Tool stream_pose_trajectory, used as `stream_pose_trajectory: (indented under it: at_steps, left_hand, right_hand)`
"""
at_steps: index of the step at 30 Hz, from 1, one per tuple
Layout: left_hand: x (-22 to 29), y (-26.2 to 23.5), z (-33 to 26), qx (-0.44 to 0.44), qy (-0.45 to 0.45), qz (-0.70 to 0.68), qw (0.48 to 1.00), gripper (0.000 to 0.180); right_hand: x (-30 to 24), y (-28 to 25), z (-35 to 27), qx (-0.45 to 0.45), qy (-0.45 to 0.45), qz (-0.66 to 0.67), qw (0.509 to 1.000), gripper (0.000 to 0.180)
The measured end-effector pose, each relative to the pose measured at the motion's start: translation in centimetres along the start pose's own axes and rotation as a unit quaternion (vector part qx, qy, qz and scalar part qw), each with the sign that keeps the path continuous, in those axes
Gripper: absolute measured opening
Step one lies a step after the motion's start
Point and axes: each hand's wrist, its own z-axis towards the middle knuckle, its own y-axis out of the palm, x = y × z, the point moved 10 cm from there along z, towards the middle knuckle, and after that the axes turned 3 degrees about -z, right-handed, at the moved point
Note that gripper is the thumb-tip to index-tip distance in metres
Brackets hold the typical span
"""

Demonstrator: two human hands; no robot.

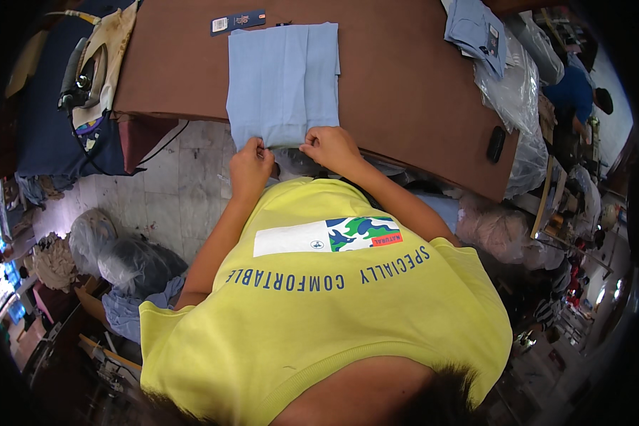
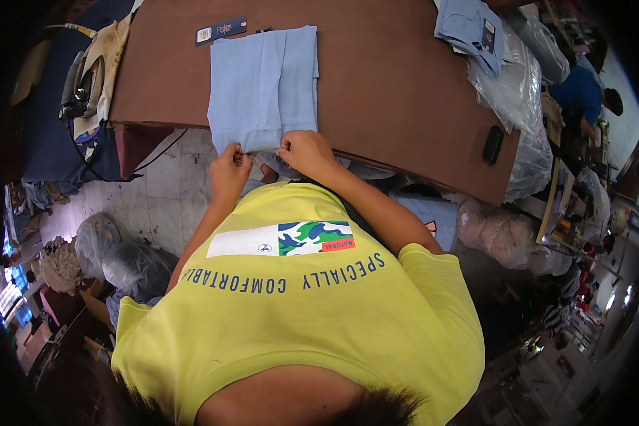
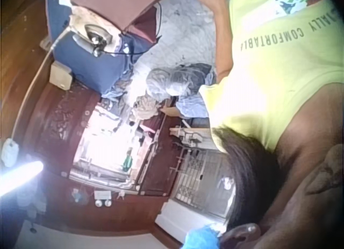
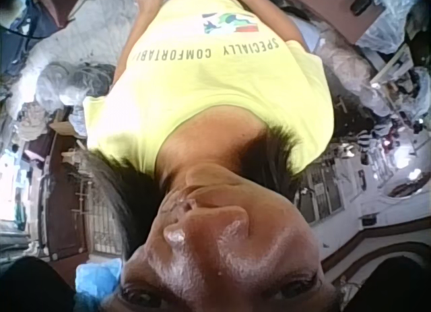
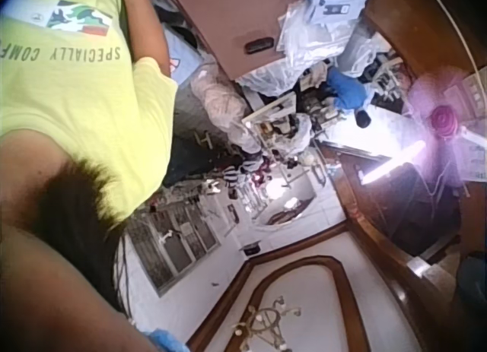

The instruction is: The person folds light blue shirts using a rectangular cardboard template. They spread each shirt flat on a table, place the template on the back, fold the sides and sleeves over the template, and then fold the bottom up before removing the template and finishing the fold.

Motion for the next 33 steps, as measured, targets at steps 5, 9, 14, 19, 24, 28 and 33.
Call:
stream_pose_trajectory:
  at_steps: [5,9,14,19,24,28,33]
  left_hand:
    - [-0.3,-2.2,0.5,-0.002,-0.026,-0.013,1.0,0.016]
    - [0.0,-5.4,2.6,0.072,0.001,-0.036,0.997,0.022]
    - [6.2,-3.1,4.5,0.018,0.22,0.057,0.974,0.037]
    - [8.6,4.2,6.9,-0.055,0.32,0.226,0.918,0.056]
    - [8.7,7.2,8.6,-0.088,0.327,0.238,0.91,0.06]
    - [8.7,6.8,8.9,-0.097,0.321,0.218,0.917,0.064]
    - [8.5,5.5,9.4,-0.064,0.281,0.22,0.932,0.066]
  right_hand:
    - [0.9,-0.7,-0.2,0.002,0.008,0.033,0.999,0.02]
    - [3.3,-5.1,1.4,0.119,0.017,0.12,0.986,0.024]
    - [5.6,-8.5,5.6,0.303,0.013,0.131,0.944,0.034]
    - [7.4,-7.3,9.1,0.276,0.047,0.101,0.955,0.035]
    - [6.1,-10.1,7.9,0.432,-0.052,-0.043,0.899,0.028]
    - [7.5,-9.7,8.9,0.365,0.045,0.132,0.921,0.022]
    - [8.9,-9.3,9.5,0.336,0.077,0.056,0.937,0.024]
